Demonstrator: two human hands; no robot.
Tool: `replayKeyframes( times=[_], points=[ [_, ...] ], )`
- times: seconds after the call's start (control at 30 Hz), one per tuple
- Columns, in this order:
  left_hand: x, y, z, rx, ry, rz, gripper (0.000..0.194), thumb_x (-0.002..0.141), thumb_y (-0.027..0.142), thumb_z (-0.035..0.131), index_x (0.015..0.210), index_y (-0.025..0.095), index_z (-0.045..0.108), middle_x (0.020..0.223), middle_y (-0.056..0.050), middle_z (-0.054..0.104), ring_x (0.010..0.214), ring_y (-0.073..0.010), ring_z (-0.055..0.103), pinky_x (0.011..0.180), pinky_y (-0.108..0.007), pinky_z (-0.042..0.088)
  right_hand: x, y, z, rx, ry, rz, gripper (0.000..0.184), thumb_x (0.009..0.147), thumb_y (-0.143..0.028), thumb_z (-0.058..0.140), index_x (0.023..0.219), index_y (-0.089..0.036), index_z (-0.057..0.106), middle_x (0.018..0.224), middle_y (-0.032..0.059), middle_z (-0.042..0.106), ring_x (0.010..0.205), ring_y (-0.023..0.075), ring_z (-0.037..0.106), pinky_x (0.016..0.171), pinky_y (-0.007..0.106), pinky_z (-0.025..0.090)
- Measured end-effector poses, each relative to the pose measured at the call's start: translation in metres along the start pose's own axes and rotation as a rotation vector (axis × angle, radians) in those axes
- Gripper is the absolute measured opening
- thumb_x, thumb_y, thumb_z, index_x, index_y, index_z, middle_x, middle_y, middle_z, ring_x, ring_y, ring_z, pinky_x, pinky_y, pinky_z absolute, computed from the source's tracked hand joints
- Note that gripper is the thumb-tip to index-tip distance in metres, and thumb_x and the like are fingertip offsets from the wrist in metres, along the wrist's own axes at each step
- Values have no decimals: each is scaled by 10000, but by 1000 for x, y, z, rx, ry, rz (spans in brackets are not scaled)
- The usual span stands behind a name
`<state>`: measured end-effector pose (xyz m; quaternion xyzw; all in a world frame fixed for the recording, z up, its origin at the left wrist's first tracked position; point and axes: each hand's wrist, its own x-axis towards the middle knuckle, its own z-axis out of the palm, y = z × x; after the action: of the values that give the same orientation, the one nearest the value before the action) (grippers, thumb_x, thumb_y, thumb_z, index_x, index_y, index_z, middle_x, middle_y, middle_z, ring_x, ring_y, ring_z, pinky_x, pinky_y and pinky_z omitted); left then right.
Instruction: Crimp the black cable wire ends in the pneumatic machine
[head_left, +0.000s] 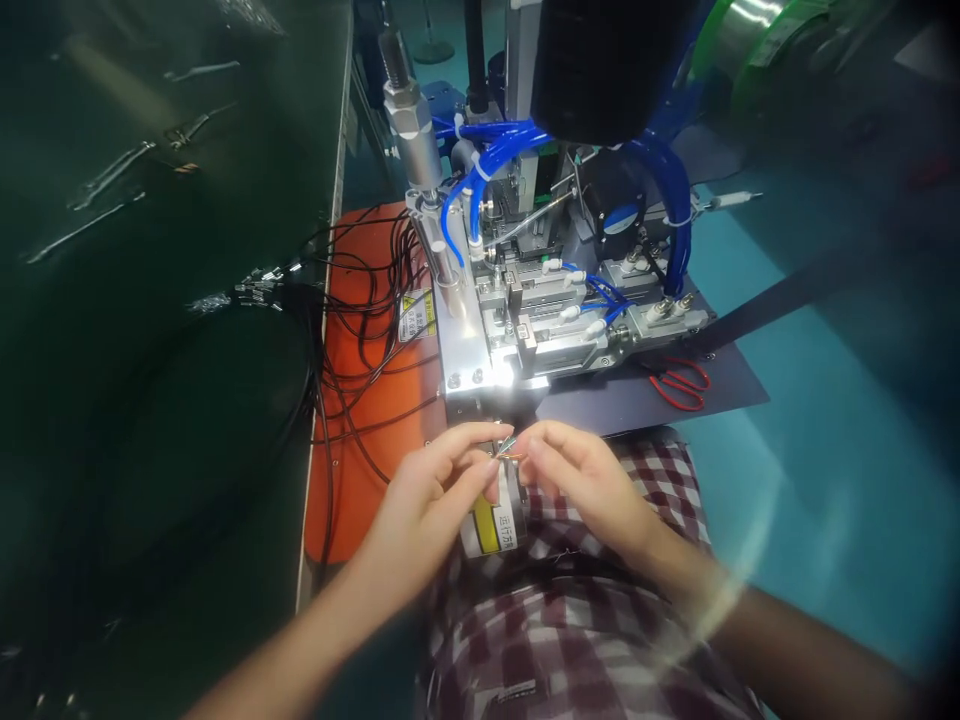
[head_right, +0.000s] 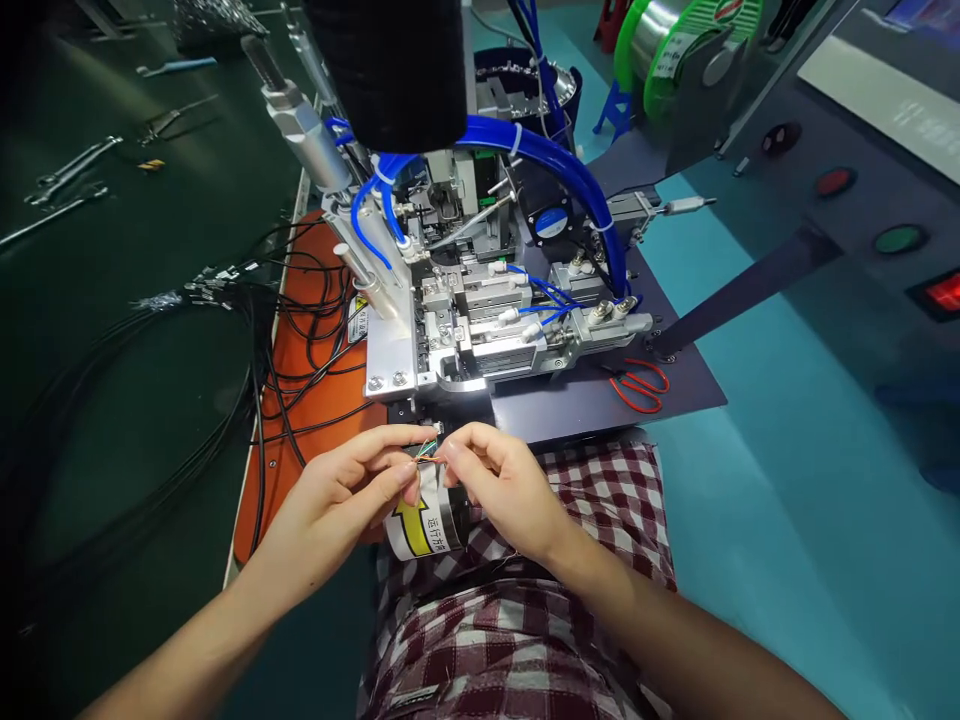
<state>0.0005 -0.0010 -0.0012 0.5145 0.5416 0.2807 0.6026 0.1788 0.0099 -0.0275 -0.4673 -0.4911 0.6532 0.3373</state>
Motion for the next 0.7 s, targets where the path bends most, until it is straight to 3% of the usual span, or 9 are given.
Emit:
replayKeyframes(
  times=[0.2, 0.33, 0.53, 0.7],
  points=[
    [-1, 0, 0, -59, 10, -26, 325, 876, 288, 547, 1186, 204, 601, 644, 25, 556, 495, -81, 437, 436, -185, 332, 3, 1, 7, 157, -9, 4, 278, 818, -441, 640, 806, -166, 600, 648, -28, 557, 539, 82, 462, 503, 206, 366],
    [0, 0, -1, -145, -25, -43, 314, 886, 278, 534, 1184, 200, 595, 633, 36, 542, 454, -58, 361, 408, -176, 281, 6, 5, 10, 298, -37, 78, 283, 793, -431, 678, 804, -159, 601, 614, -44, 542, 468, 52, 360, 442, 189, 282],
    [-1, -2, -2, -137, -28, -42, 317, 897, 285, 526, 1194, 194, 586, 650, 27, 540, 474, -61, 378, 394, -170, 255, 7, 8, 15, 279, -39, 11, 269, 845, -423, 623, 803, -157, 626, 631, -34, 556, 490, 61, 390, 477, 201, 317],
    [-1, 0, -1, -180, -21, -53, 301, 887, 290, 541, 1166, 190, 593, 623, 34, 525, 447, -55, 335, 391, -172, 239, 6, 7, 19, 258, 46, -24, 254, 812, -404, 669, 771, -162, 601, 572, -52, 515, 467, 57, 377, 446, 191, 317]
  ],
)
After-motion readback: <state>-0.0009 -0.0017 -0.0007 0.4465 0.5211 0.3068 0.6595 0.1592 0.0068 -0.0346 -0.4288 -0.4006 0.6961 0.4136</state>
